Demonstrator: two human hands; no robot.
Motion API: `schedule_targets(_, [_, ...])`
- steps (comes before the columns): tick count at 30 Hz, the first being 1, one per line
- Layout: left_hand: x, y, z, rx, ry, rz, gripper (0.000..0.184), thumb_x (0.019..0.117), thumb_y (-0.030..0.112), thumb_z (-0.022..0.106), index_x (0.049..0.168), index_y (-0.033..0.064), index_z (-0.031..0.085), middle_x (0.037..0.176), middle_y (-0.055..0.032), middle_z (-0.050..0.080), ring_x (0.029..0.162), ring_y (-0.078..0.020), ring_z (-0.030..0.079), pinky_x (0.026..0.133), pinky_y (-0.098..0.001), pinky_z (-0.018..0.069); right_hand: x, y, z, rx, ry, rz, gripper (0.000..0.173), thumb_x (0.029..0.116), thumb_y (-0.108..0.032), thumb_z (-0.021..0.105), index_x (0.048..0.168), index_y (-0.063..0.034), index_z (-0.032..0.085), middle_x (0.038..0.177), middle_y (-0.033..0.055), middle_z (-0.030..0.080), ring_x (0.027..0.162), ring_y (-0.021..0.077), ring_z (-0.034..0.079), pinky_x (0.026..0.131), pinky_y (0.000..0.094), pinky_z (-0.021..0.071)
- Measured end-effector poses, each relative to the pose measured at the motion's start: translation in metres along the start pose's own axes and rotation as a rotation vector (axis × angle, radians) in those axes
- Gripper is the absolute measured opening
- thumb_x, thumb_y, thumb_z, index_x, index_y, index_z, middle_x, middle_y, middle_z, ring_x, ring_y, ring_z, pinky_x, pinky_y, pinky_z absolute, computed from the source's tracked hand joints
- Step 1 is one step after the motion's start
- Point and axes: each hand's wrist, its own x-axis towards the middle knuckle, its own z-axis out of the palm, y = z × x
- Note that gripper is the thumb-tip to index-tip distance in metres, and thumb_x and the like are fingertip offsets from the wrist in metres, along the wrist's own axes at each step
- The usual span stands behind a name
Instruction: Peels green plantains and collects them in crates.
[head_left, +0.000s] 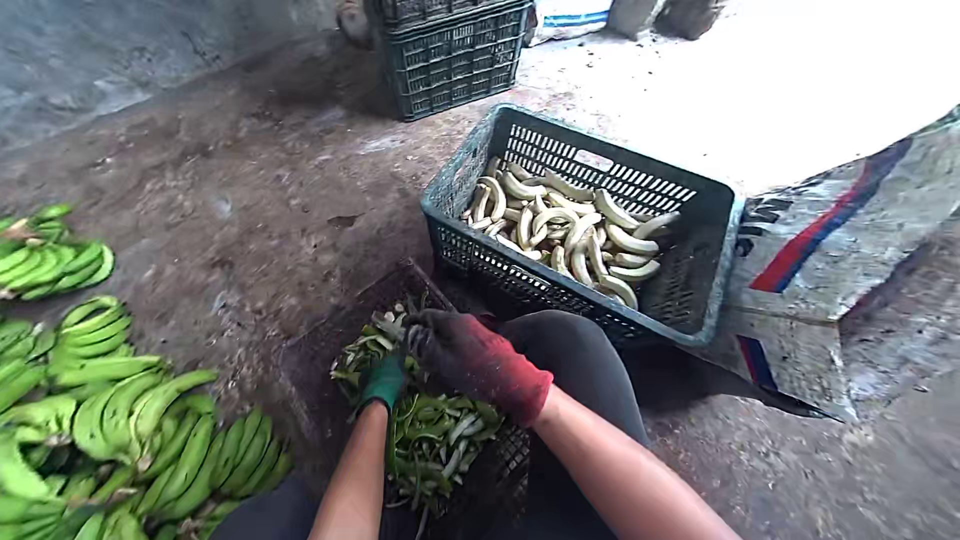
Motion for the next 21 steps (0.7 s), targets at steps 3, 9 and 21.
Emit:
schedule_targets(3, [0.007, -0.005, 0.024, -0.087, 0.11, 0.021, 0.054, 0.0897, 0.033, 0.074, 0.133, 0.0034, 0.063, 0.138, -0.0244, 0.058, 0.131, -0.0425, 0.053, 0.109, -0.0631, 0.0395, 0.002, -0.001, -0.004, 0.043, 0.01, 0.007, 0.04, 0.1093, -0.032, 0.043, 0.134, -0.0065, 0.061, 0.109, 0.0098, 0.069, 0.096, 0.0157, 0.067, 0.089, 0.0373, 0.0543])
schedule_targets(9, [-0.035, -0.003, -0.053, -0.38, 0.045, 0.074, 0.049, 0.1016, 0.02, 0.06, 0.145, -0.0014, 0.05, 0.135, -0.0272, 0.058, 0.127, -0.0397, 0.056, 0.108, -0.0571, 0.043, 0.014, 0.012, 0.001, 0.261, 0.114, 0.036, 0.032, 0.1077, -0.03, 0.05, 0.115, -0.0031, 0.066, 0.091, 0.0076, 0.068, 0.08, 0.0141, 0.066, 0.077, 0.0348, 0.057])
schedule_targets(21, [-0.159, -0.046, -0.111, -1.942, 0.049, 0.682, 0.048, 0.1092, 0.048, 0.03, 0.12, 0.014, 0.062, 0.086, -0.0067, 0.069, 0.07, -0.0174, 0.068, 0.062, -0.0336, 0.06, -0.005, -0.004, 0.013, 0.554, 0.188, 0.056, 0.028, 0.1092, -0.027, 0.045, 0.111, -0.0064, 0.064, 0.076, 0.0019, 0.065, 0.065, 0.0099, 0.063, 0.059, 0.0268, 0.0563])
